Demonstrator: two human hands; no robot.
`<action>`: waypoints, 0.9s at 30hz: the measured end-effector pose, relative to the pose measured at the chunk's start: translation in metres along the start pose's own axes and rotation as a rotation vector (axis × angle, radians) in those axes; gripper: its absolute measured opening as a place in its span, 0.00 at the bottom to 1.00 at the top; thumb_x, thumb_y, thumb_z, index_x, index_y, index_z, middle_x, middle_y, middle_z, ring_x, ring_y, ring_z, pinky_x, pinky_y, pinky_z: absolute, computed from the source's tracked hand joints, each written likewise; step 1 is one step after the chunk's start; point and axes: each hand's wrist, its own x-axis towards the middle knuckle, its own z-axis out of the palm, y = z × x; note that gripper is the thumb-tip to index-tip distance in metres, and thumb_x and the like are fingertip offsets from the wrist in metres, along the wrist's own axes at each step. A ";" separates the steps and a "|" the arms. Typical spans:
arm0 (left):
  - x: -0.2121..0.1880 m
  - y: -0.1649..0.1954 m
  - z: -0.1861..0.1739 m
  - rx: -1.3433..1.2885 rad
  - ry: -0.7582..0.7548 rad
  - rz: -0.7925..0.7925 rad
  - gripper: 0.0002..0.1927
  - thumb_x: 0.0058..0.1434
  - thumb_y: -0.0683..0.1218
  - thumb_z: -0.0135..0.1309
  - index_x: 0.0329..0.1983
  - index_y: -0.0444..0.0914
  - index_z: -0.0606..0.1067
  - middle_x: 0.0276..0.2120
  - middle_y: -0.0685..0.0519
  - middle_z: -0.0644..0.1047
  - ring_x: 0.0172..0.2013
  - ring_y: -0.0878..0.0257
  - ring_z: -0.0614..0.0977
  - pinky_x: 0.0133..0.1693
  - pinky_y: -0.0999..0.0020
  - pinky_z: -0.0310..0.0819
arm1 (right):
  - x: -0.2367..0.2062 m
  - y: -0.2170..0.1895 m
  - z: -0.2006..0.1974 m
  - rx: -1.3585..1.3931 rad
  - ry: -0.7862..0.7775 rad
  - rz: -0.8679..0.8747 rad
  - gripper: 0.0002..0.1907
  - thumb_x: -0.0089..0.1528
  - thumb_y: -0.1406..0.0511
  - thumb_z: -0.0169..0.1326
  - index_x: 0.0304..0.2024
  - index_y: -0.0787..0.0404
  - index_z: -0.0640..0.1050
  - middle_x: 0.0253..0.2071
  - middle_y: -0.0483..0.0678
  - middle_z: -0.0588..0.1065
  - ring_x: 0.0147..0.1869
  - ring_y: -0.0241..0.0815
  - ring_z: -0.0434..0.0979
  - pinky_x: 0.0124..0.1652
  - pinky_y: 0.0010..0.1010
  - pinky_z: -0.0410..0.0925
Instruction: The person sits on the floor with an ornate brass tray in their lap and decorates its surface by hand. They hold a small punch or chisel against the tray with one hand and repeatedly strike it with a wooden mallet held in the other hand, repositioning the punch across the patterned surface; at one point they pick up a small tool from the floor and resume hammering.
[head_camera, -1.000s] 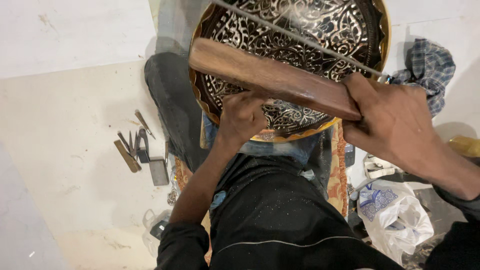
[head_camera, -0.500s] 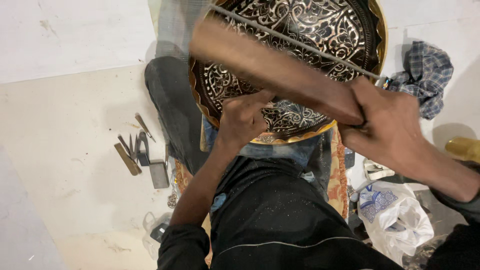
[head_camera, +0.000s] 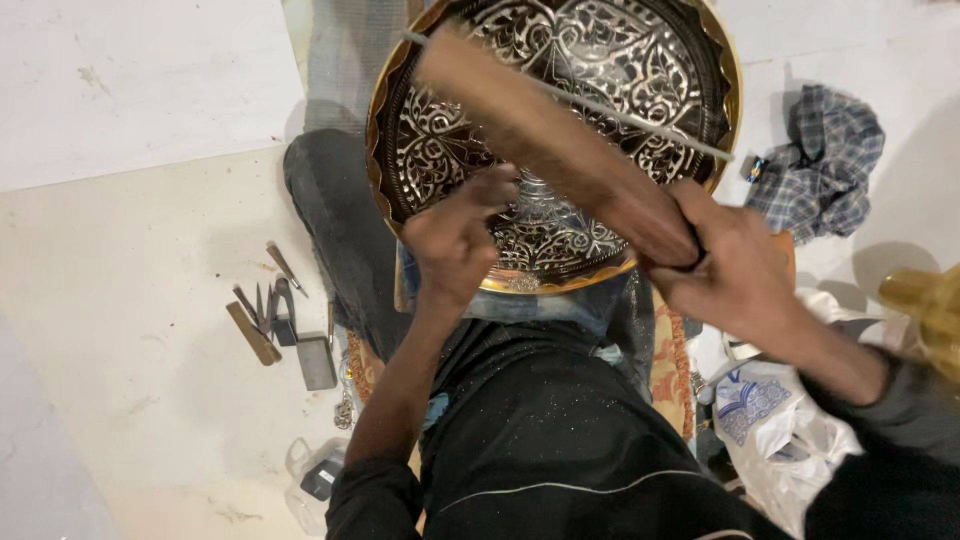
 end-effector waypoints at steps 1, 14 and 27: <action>-0.001 0.005 -0.003 -0.077 0.116 -0.069 0.12 0.70 0.32 0.52 0.52 0.38 0.79 0.41 0.47 0.85 0.38 0.63 0.89 0.38 0.70 0.87 | -0.002 0.002 0.013 0.120 0.065 0.020 0.21 0.52 0.69 0.63 0.46 0.68 0.72 0.27 0.53 0.75 0.27 0.47 0.77 0.27 0.39 0.69; -0.019 0.022 0.037 -0.407 0.312 -0.249 0.20 0.68 0.27 0.42 0.62 0.29 0.71 0.47 0.41 0.81 0.49 0.57 0.85 0.50 0.67 0.86 | -0.037 -0.007 0.085 0.434 0.323 0.165 0.17 0.55 0.69 0.70 0.41 0.68 0.76 0.30 0.47 0.78 0.33 0.32 0.76 0.36 0.26 0.70; -0.025 0.021 0.041 -0.175 0.303 -0.195 0.19 0.59 0.26 0.42 0.50 0.25 0.77 0.43 0.45 0.82 0.41 0.66 0.83 0.45 0.74 0.83 | 0.010 -0.024 -0.007 -0.242 0.058 -0.091 0.31 0.47 0.67 0.66 0.54 0.67 0.78 0.25 0.54 0.79 0.23 0.45 0.77 0.22 0.37 0.67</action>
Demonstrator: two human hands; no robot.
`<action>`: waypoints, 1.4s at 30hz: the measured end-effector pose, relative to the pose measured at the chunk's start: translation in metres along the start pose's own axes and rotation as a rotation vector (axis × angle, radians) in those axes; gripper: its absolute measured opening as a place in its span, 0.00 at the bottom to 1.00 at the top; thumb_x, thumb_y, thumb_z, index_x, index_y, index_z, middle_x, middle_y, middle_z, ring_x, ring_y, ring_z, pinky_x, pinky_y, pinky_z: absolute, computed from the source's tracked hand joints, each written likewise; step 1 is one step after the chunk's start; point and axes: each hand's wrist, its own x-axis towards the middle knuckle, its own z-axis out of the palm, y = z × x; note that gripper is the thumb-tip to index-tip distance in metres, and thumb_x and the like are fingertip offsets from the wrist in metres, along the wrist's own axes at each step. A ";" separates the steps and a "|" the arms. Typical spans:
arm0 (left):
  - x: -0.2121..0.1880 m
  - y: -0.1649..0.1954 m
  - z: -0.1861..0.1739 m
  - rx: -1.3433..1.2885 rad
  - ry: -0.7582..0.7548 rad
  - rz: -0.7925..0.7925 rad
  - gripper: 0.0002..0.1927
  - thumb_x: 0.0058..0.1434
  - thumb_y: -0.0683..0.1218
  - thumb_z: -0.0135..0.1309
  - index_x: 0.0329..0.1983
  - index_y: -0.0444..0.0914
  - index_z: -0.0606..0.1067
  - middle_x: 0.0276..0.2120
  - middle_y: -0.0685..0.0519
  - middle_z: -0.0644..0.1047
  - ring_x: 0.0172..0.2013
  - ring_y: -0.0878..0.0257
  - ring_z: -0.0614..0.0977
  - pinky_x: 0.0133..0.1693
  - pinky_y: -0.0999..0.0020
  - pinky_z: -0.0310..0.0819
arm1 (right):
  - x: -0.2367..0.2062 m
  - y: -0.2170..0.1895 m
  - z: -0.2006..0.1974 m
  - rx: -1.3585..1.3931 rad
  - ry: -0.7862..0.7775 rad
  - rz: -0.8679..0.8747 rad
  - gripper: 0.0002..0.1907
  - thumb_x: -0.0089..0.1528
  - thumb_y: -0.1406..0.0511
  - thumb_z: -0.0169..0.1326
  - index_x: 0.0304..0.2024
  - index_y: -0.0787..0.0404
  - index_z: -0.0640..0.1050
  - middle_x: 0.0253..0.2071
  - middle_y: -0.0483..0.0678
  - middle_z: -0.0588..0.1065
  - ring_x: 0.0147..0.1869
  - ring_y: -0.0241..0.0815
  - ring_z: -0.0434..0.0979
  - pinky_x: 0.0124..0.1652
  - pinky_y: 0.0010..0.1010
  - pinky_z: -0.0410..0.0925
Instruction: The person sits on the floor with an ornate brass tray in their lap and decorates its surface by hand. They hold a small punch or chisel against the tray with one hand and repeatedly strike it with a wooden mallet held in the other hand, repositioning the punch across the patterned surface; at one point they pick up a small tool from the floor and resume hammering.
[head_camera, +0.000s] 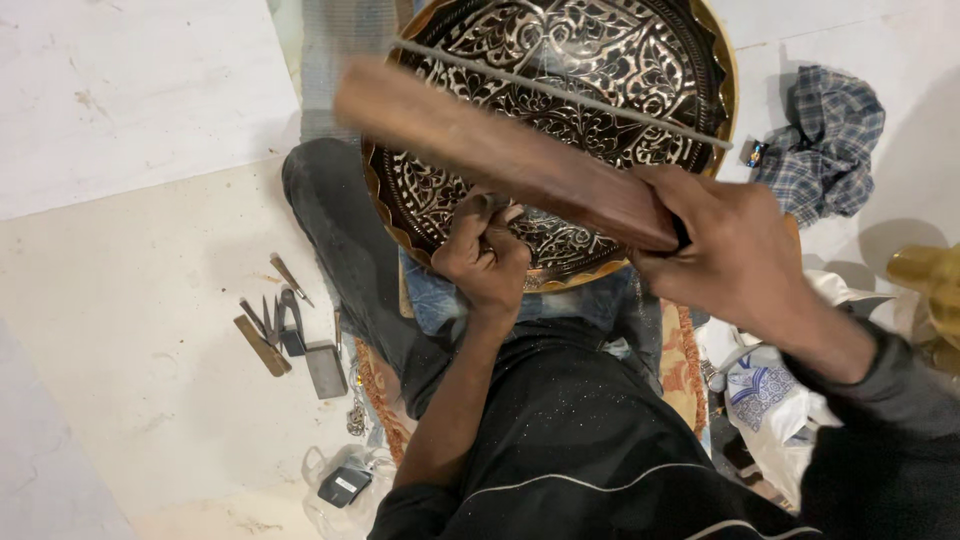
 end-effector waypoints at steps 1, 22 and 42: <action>0.000 -0.002 0.000 0.018 0.020 0.009 0.19 0.59 0.27 0.43 0.51 0.24 0.77 0.41 0.46 0.82 0.39 0.68 0.83 0.43 0.76 0.82 | 0.008 0.002 -0.006 -0.048 -0.047 -0.039 0.32 0.47 0.68 0.65 0.55 0.67 0.78 0.26 0.54 0.79 0.21 0.44 0.77 0.21 0.36 0.66; -0.015 -0.022 -0.009 0.055 -0.028 0.018 0.08 0.60 0.36 0.57 0.29 0.31 0.69 0.19 0.57 0.67 0.21 0.73 0.64 0.25 0.72 0.55 | 0.056 -0.048 -0.071 -0.455 -0.553 -0.137 0.20 0.57 0.60 0.60 0.43 0.62 0.66 0.23 0.47 0.73 0.20 0.40 0.74 0.22 0.32 0.65; -0.012 -0.024 -0.013 0.163 -0.035 0.094 0.03 0.61 0.35 0.56 0.38 0.30 0.76 0.23 0.52 0.72 0.23 0.69 0.69 0.26 0.73 0.59 | 0.061 -0.050 -0.059 -0.446 -0.531 -0.173 0.19 0.56 0.64 0.61 0.43 0.61 0.66 0.23 0.50 0.72 0.17 0.41 0.70 0.19 0.34 0.63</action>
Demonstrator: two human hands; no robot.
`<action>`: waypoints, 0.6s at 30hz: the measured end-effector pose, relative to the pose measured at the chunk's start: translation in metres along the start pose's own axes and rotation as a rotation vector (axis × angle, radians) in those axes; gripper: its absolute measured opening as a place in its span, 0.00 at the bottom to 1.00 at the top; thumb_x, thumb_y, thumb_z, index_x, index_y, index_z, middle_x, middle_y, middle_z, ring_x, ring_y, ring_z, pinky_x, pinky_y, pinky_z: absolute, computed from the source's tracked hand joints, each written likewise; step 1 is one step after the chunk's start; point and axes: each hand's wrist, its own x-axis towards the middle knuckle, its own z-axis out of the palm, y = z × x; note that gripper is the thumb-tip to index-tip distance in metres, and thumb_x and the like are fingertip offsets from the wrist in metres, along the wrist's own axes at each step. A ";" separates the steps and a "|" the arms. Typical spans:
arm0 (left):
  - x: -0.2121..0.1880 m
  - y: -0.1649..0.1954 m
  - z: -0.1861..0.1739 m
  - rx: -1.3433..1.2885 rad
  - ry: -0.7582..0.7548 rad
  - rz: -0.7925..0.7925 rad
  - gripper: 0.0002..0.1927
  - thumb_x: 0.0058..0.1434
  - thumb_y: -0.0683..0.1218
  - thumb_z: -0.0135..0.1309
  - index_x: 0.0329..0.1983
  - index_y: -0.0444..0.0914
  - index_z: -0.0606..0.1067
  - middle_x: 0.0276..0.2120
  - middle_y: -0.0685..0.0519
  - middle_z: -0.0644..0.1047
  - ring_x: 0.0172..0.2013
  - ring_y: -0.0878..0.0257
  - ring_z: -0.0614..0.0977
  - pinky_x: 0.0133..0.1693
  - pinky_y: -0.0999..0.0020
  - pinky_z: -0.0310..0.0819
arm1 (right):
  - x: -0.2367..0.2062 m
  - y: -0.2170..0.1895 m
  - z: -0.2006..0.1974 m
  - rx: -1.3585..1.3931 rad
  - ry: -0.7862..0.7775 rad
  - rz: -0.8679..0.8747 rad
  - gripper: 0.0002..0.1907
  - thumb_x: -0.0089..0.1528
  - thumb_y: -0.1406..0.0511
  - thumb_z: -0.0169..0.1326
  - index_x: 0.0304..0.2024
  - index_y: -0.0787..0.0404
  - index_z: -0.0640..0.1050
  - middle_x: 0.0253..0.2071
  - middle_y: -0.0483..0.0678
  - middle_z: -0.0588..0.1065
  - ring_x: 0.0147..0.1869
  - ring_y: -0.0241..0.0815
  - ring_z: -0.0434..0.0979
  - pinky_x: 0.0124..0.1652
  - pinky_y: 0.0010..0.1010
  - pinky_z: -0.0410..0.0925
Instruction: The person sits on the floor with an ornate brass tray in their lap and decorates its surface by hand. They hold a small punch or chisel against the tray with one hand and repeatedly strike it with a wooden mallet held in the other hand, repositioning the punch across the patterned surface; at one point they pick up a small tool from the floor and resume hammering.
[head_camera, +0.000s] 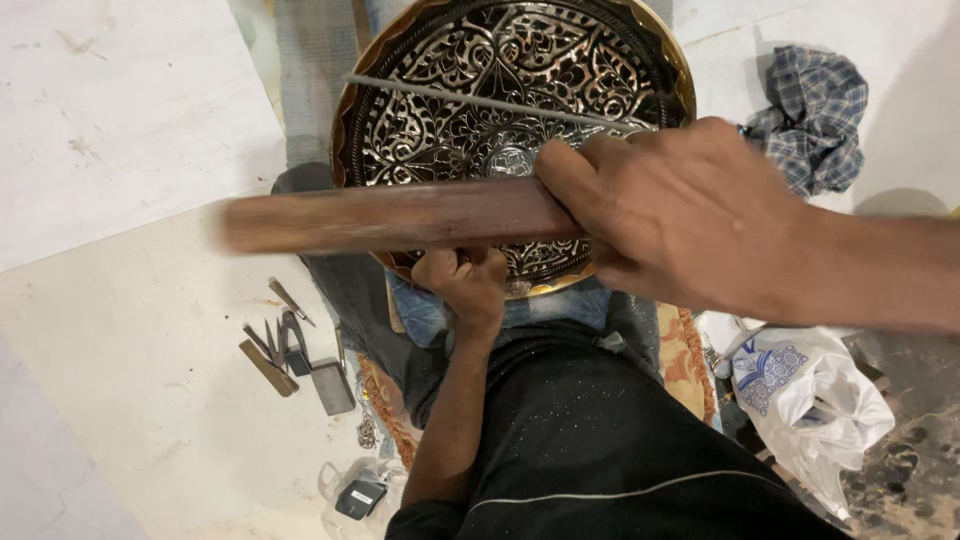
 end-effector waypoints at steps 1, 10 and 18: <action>-0.001 -0.001 -0.001 -0.063 -0.022 -0.009 0.04 0.61 0.35 0.56 0.39 0.30 0.74 0.26 0.50 0.75 0.25 0.68 0.73 0.25 0.74 0.64 | 0.000 -0.001 0.002 0.020 0.025 -0.001 0.18 0.55 0.66 0.60 0.43 0.60 0.67 0.23 0.51 0.72 0.17 0.41 0.70 0.19 0.34 0.63; -0.001 -0.007 0.003 0.071 0.070 0.059 0.08 0.63 0.32 0.51 0.41 0.33 0.79 0.17 0.53 0.66 0.18 0.68 0.57 0.26 0.64 0.48 | 0.002 0.006 0.012 0.065 0.160 -0.045 0.23 0.50 0.64 0.63 0.42 0.65 0.67 0.21 0.52 0.72 0.18 0.46 0.72 0.19 0.36 0.66; 0.006 -0.001 0.003 0.069 0.056 0.040 0.09 0.64 0.33 0.49 0.43 0.34 0.79 0.19 0.53 0.70 0.18 0.71 0.62 0.24 0.68 0.54 | 0.003 0.002 0.012 -0.071 -0.180 0.114 0.26 0.61 0.55 0.60 0.48 0.65 0.63 0.25 0.52 0.68 0.18 0.41 0.70 0.19 0.35 0.65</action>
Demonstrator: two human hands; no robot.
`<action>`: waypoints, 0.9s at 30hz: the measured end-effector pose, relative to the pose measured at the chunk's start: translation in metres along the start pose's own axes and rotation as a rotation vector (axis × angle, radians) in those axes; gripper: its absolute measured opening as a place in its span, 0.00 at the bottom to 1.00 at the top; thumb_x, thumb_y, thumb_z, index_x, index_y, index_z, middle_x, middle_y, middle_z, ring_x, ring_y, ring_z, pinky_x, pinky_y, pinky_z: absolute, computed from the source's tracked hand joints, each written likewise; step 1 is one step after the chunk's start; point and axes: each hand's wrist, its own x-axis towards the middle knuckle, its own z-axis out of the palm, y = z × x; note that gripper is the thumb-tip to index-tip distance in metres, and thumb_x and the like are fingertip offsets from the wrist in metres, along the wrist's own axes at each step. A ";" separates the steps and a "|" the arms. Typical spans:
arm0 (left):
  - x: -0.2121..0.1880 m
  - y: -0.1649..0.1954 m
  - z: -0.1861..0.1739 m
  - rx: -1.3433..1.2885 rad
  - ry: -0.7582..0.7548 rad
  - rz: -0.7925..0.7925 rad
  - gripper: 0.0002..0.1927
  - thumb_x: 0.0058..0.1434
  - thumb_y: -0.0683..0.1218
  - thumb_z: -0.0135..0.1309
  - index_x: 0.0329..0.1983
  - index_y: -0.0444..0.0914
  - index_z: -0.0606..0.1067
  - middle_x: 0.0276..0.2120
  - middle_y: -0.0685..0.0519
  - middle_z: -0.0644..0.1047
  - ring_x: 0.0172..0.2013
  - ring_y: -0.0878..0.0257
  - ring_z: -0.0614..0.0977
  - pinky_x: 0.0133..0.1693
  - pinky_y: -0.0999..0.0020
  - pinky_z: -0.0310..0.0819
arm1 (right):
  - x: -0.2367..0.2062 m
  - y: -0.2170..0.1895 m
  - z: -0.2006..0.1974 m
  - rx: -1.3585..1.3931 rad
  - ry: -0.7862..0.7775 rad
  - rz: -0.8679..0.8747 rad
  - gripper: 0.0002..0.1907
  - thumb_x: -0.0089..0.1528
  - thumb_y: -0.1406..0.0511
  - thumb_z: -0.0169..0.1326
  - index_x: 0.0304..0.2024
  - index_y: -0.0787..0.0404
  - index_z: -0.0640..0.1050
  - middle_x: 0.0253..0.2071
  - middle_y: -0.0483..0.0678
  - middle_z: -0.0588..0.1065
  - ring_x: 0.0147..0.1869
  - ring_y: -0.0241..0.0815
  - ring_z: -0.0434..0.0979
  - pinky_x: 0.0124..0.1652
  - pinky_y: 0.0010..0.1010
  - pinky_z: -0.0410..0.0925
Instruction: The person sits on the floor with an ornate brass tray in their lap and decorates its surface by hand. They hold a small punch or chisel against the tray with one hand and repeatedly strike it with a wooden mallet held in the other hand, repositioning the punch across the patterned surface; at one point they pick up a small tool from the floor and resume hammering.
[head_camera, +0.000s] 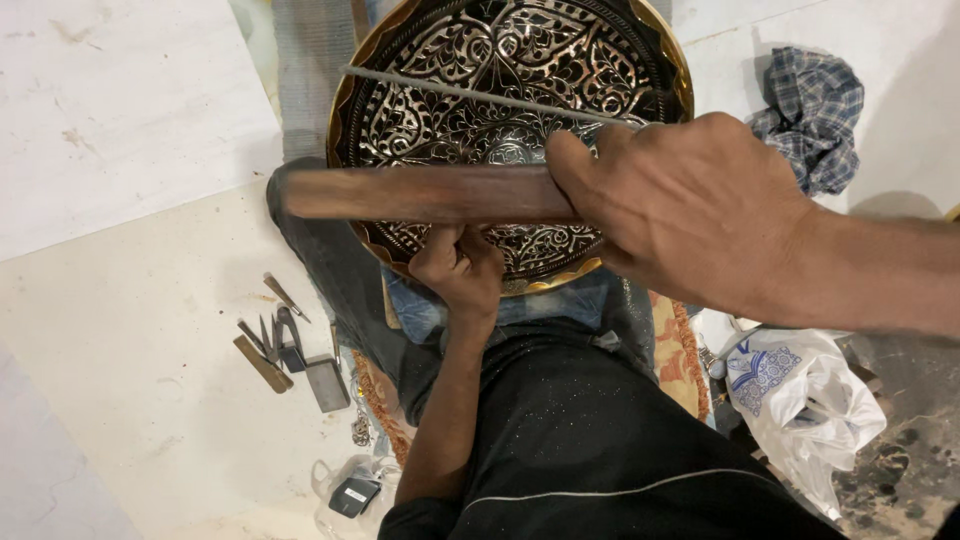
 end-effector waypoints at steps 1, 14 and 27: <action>0.001 0.001 0.000 0.024 0.015 0.008 0.10 0.64 0.32 0.49 0.43 0.33 0.80 0.19 0.53 0.71 0.17 0.72 0.62 0.24 0.69 0.54 | 0.000 0.000 0.000 0.043 0.069 -0.033 0.24 0.59 0.57 0.60 0.47 0.64 0.64 0.24 0.50 0.69 0.18 0.40 0.69 0.20 0.34 0.65; 0.001 0.000 -0.005 0.064 -0.079 0.011 0.04 0.61 0.33 0.52 0.30 0.32 0.73 0.17 0.54 0.66 0.18 0.70 0.61 0.25 0.70 0.54 | -0.002 0.002 0.002 -0.001 0.328 -0.156 0.27 0.54 0.57 0.65 0.45 0.65 0.68 0.21 0.48 0.70 0.19 0.40 0.70 0.18 0.32 0.63; 0.012 0.008 -0.013 -0.183 0.017 -0.185 0.11 0.61 0.28 0.52 0.46 0.28 0.77 0.39 0.53 0.80 0.41 0.70 0.79 0.45 0.76 0.74 | 0.000 0.008 0.025 0.436 0.434 -0.195 0.21 0.45 0.69 0.61 0.38 0.65 0.69 0.19 0.54 0.75 0.21 0.54 0.78 0.25 0.44 0.70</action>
